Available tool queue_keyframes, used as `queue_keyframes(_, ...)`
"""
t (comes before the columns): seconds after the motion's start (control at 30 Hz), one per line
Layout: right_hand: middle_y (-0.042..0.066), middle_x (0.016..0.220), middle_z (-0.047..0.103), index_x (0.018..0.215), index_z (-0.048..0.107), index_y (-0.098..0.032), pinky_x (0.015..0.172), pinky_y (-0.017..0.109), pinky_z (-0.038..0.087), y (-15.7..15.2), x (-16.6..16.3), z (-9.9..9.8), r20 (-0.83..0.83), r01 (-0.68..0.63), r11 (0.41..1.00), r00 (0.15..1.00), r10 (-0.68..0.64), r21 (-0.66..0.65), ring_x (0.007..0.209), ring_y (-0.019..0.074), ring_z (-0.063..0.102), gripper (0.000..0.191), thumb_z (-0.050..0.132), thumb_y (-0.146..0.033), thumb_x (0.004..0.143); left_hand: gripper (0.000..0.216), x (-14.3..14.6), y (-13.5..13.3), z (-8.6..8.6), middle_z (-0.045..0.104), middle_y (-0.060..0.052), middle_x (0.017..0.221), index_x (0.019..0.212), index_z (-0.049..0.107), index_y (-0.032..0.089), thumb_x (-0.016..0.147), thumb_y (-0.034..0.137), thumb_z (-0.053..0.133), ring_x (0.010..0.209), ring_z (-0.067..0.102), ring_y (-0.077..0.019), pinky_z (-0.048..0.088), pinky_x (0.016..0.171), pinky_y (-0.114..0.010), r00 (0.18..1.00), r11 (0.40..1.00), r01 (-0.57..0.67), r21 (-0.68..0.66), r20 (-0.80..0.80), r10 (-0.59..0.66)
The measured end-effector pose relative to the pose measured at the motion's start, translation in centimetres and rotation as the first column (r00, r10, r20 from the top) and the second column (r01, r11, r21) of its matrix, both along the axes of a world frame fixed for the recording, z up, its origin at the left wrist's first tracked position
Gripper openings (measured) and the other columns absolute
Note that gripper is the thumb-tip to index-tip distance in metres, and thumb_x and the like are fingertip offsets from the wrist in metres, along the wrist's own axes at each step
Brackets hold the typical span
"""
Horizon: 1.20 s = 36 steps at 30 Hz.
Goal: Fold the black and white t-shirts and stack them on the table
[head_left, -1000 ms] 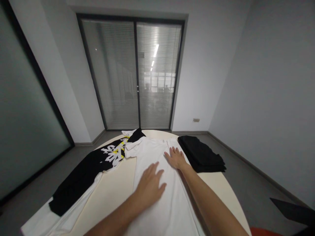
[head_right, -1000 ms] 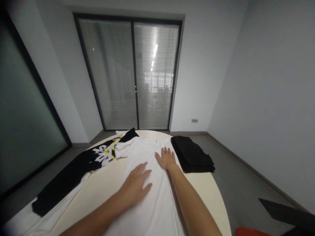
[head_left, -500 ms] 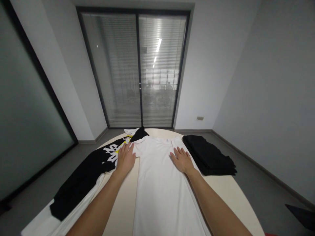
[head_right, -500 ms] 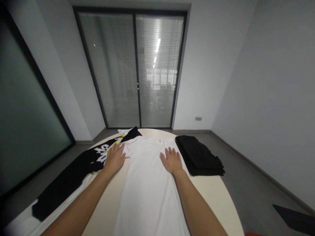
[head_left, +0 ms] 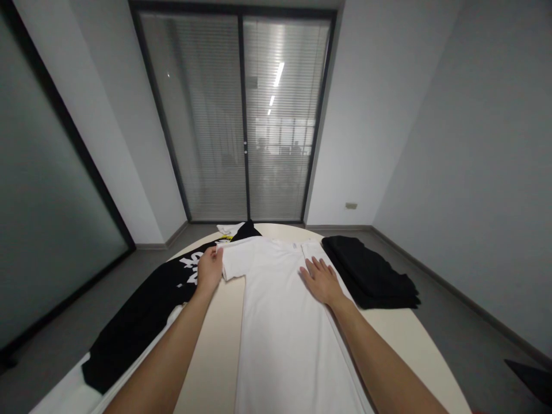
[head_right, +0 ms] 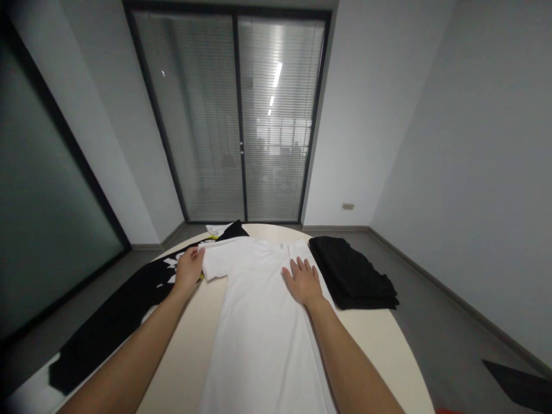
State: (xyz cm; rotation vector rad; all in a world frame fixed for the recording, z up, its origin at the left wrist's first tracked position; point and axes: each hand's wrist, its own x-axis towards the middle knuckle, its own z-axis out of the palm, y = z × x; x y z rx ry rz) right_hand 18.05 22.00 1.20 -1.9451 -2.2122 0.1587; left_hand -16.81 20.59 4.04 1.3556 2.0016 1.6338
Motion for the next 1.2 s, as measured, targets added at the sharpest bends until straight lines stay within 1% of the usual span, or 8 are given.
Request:
queue_keyframes(0.1, 0.010, 0.163, 0.025, 0.155, 0.035, -0.019, 0.120, 0.048, 0.012, 0.0, 0.0, 0.1, -0.001, 0.003, 1.000, 1.000, -0.003, -0.014, 0.151, 0.0300, 0.016, 0.069, 0.020, -0.059, 0.101, 0.019, 0.2, -0.2, 0.4, 0.074, -0.009, 0.075, 0.080, 0.066, 0.016, 0.083, 0.034, 0.059, 0.075, 0.069, -0.0236, 0.052, 0.068, -0.029, 0.994, 1.000, -0.027, -0.012, 0.108, 0.028)
queue_keyframes(0.23, 0.007, 0.163, 0.028, 0.153, 0.038, -0.023, 0.120, 0.050, 0.010, -0.3, -0.1, 0.6, -0.014, -0.029, 0.998, 0.999, 0.030, 0.051, 0.151, 0.0303, 0.018, 0.064, 0.023, -0.056, 0.101, 0.020, 0.7, -0.5, 0.9, 0.074, -0.009, 0.074, 0.079, 0.066, 0.016, 0.080, 0.036, 0.062, 0.072, 0.069, -0.0232, 0.052, 0.065, -0.029, 0.979, 1.000, -0.025, -0.015, 0.201, 0.027)
queue_keyframes(0.33, 0.005, 0.163, 0.028, 0.151, 0.041, -0.023, 0.121, 0.048, 0.008, -0.7, -0.4, 1.4, -0.009, -0.142, 0.984, 0.990, 0.144, 0.108, 0.152, 0.0270, 0.015, 0.059, 0.025, -0.052, 0.102, 0.024, 0.8, -0.5, 1.1, 0.074, -0.009, 0.076, 0.081, 0.066, 0.015, 0.079, 0.039, 0.063, 0.074, 0.069, -0.0228, 0.053, 0.065, -0.029, 0.970, 1.000, -0.012, -0.011, 0.244, 0.014)
queue_keyframes(0.43, 0.006, 0.162, 0.030, 0.150, 0.043, -0.023, 0.121, 0.047, 0.010, -1.2, -1.5, 2.1, -0.020, -0.282, 0.957, 0.959, 0.284, 0.064, 0.152, 0.0267, 0.015, 0.058, 0.027, -0.050, 0.102, 0.025, 0.9, -0.5, 1.1, 0.074, -0.009, 0.078, 0.081, 0.066, 0.016, 0.078, 0.041, 0.063, 0.076, 0.070, -0.0230, 0.053, 0.065, -0.028, 0.963, 1.000, 0.000, -0.007, 0.268, 0.002)
queue_keyframes(0.67, 0.009, 0.161, 0.032, 0.150, 0.042, -0.020, 0.121, 0.052, 0.015, 0.2, -6.9, 2.7, -0.005, -0.498, 0.867, 0.867, 0.498, 0.012, 0.150, 0.0307, 0.021, 0.056, 0.042, -0.040, 0.097, 0.018, 1.1, -0.4, 1.4, 0.073, -0.008, 0.073, 0.077, 0.064, 0.016, 0.078, 0.034, 0.060, 0.072, 0.069, -0.0226, 0.053, 0.064, -0.028, 0.954, 1.000, 0.019, -0.016, 0.299, -0.013)
queue_keyframes(0.87, 0.014, 0.162, 0.028, 0.154, 0.032, -0.011, 0.120, 0.045, 0.023, 2.5, -12.0, 2.9, -0.069, -0.495, 0.869, 0.866, 0.495, 0.015, 0.149, 0.0313, 0.023, 0.070, 0.052, -0.033, 0.091, 0.018, 1.4, -0.3, 1.6, 0.072, -0.006, 0.071, 0.078, 0.064, 0.016, 0.077, 0.034, 0.061, 0.071, 0.069, -0.0220, 0.053, 0.065, -0.029, 0.945, 0.999, 0.033, -0.004, 0.325, -0.030)
queue_keyframes(1.03, 0.013, 0.164, 0.023, 0.155, 0.029, -0.013, 0.120, 0.047, 0.023, 3.4, -13.9, 2.5, -0.095, -0.459, 0.887, 0.886, 0.454, -0.050, 0.149, 0.0345, 0.020, 0.076, 0.056, -0.034, 0.087, 0.029, 1.9, -0.3, 1.3, 0.071, -0.005, 0.070, 0.084, 0.065, 0.015, 0.076, 0.043, 0.065, 0.070, 0.068, -0.0215, 0.051, 0.060, -0.027, 0.928, 0.995, 0.096, 0.022, 0.359, -0.098)
queue_keyframes(1.2, 0.012, 0.161, 0.031, 0.146, 0.046, -0.020, 0.115, 0.053, 0.027, 4.5, -14.0, 2.3, -0.300, -0.401, 0.915, 0.879, 0.370, -0.046, 0.145, 0.0374, 0.027, 0.069, 0.065, -0.035, 0.081, 0.043, 3.5, -0.4, 1.4, 0.073, -0.006, 0.079, 0.100, 0.064, 0.014, 0.075, 0.048, 0.070, 0.065, 0.067, -0.0172, 0.053, 0.056, -0.025, 0.875, 0.964, 0.259, 0.051, 0.409, -0.257)
